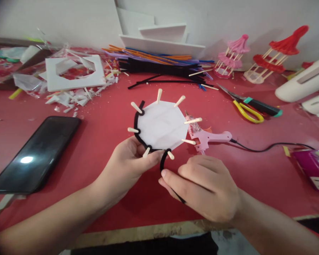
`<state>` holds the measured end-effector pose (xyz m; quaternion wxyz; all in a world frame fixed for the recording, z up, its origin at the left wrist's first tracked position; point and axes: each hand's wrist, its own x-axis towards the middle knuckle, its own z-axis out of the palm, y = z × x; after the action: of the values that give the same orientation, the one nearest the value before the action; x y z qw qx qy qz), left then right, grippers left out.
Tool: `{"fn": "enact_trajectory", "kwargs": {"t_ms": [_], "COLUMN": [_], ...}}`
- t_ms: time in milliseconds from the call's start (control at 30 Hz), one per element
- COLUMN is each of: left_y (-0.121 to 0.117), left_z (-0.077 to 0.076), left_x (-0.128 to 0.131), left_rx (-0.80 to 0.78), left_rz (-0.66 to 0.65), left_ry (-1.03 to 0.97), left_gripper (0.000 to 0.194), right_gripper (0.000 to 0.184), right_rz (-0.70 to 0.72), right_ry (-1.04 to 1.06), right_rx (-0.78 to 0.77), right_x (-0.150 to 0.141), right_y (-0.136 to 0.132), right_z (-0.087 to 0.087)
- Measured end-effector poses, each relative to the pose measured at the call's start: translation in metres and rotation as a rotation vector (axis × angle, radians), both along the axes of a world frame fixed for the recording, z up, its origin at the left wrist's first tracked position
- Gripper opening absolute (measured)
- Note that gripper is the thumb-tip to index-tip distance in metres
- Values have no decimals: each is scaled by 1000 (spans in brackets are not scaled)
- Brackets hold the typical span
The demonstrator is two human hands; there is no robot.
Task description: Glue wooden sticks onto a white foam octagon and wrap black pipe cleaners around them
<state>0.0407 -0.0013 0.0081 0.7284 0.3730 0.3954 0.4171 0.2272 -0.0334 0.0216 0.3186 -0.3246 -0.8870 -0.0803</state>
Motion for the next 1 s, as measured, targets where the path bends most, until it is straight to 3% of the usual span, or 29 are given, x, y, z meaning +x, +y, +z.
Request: {"fn": "enact_trajectory", "kwargs": {"t_ms": [133, 267, 500, 633, 733, 1000], "left_y": [1, 2, -5, -9, -10, -10], "left_z": [-1, 1, 7, 4, 1, 0], "left_x": [0, -1, 0, 2, 3, 3], "left_rx": [-95, 2, 296, 435, 483, 460], "left_rz": [0, 39, 198, 222, 233, 221], "left_ry": [-185, -120, 301, 458, 505, 429], "left_gripper": [26, 22, 30, 29, 30, 26], "right_gripper": [9, 9, 12, 21, 22, 20], "right_rz": [-76, -175, -83, 74, 111, 13], "right_ry": [31, 184, 613, 870, 1001, 1186], "right_rx": [-74, -283, -1155, -1473, -1575, -1619], "right_x": [-2, -3, -2, 1, -2, -13], "right_y": [5, 8, 11, 15, 17, 17], "right_z": [-5, -6, -5, -14, -21, -20]}}
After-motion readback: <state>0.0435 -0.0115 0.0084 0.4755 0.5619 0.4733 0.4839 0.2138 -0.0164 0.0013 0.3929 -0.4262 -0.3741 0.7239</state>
